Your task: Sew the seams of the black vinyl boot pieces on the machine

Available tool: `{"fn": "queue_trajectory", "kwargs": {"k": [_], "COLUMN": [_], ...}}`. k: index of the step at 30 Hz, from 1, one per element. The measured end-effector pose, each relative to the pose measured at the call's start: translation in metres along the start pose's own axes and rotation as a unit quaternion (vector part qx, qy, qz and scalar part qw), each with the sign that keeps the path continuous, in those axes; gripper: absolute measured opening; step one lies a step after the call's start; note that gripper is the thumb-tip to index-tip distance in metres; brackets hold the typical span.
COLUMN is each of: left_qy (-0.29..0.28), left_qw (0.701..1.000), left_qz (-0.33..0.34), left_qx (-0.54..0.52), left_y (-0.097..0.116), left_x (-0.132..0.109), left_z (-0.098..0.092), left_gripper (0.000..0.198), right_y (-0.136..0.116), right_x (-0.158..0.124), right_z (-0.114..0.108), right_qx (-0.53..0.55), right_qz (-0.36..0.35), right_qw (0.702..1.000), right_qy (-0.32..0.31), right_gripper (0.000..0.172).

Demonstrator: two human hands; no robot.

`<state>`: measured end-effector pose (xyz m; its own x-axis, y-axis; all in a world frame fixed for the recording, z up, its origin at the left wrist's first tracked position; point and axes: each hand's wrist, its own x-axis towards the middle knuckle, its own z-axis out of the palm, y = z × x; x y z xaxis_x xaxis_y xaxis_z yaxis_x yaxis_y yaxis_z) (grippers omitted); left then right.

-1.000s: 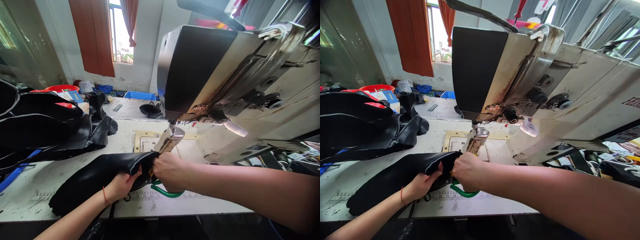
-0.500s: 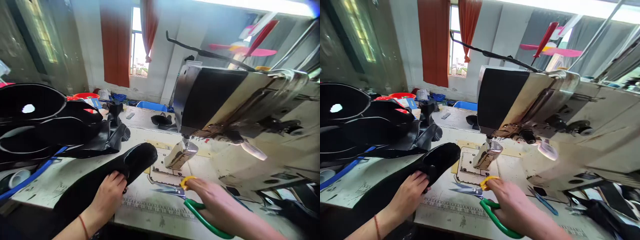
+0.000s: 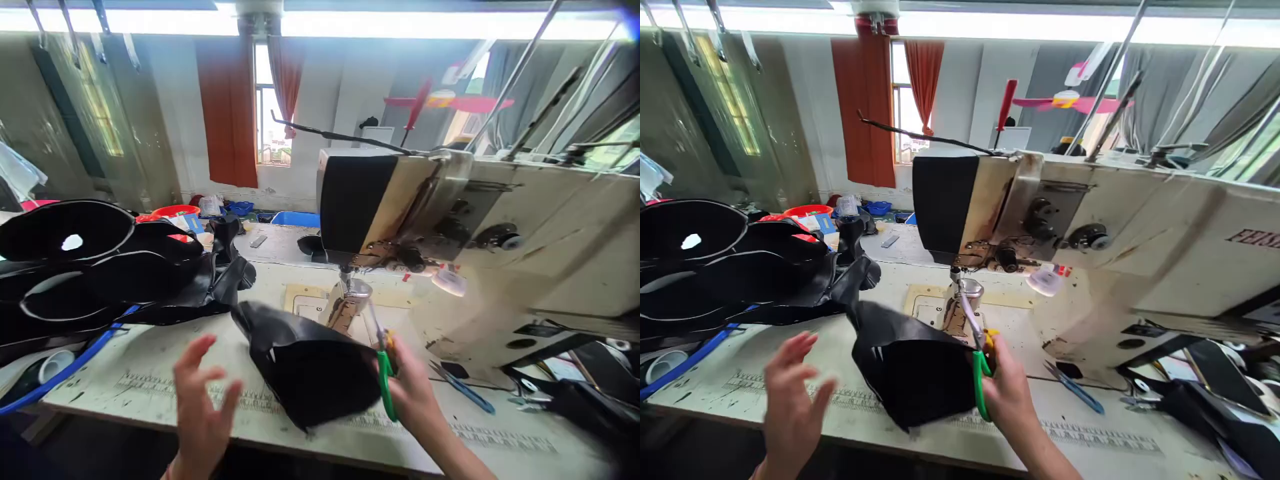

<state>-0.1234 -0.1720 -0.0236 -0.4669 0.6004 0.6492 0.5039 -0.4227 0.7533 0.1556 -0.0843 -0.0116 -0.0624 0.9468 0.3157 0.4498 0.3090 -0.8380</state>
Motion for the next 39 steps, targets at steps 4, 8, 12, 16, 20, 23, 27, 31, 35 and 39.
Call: {"fn": "queue_trajectory", "kwargs": {"k": [4, 8, 12, 16, 20, 23, 27, 31, 35, 39], "left_qy": [-0.347, -0.496, -0.551, -0.569, -0.567, -0.56, -0.559, -0.548, -0.536, -0.553], "left_qw": [0.872, 0.791, 0.755, 0.743, 0.741, 0.74, 0.735, 0.731, 0.728, 0.722], "left_qz": [0.272, 0.174, 0.086, 0.078, 0.077, 0.077, 0.081, 0.089, 0.107, 0.116], "left_qx": [0.214, 0.313, 0.343, 0.343, 0.353, 0.363, 0.376, 0.396, 0.413, 0.399], "left_y": [0.003, -0.009, -0.016, -0.013, -0.013, -0.013, -0.013, -0.012, -0.012, -0.013], "left_x": [-0.003, 0.003, 0.016, 0.026, 0.02, 0.013, 0.009, 0.004, -0.001, 0.001], "left_z": [0.013, 0.037, 0.049, 0.057, 0.062, 0.063, 0.066, 0.072, 0.074, 0.065], "left_gripper": [0.025, 0.045, 0.054, 0.032, 0.029, 0.027, 0.026, 0.02, 0.027, 0.027], "right_y": [0.017, 0.012, 0.004, 0.014, 0.03, 0.036, 0.034, 0.028, 0.024, 0.023], "right_x": [-0.006, -0.031, -0.085, -0.125, -0.126, -0.118, -0.11, -0.104, -0.103, -0.106], "right_z": [-0.014, -0.025, -0.018, 0.022, 0.052, 0.054, 0.05, 0.048, 0.042, 0.031], "right_qx": [-0.095, -0.078, 0.159, 0.273, 0.286, 0.272, 0.248, 0.23, 0.209, 0.228], "right_qz": [-0.017, -0.032, 0.158, 0.345, 0.433, 0.455, 0.467, 0.474, 0.451, 0.411], "right_qw": [0.991, 0.996, 0.955, 0.821, 0.758, 0.734, 0.714, 0.718, 0.75, 0.771], "right_qy": [-0.089, -0.028, -0.197, -0.363, -0.395, -0.424, -0.459, -0.455, -0.437, -0.43], "right_gripper": [0.012, 0.02, 0.055, 0.077, 0.087, 0.089, 0.086, 0.085, 0.083, 0.081]}}
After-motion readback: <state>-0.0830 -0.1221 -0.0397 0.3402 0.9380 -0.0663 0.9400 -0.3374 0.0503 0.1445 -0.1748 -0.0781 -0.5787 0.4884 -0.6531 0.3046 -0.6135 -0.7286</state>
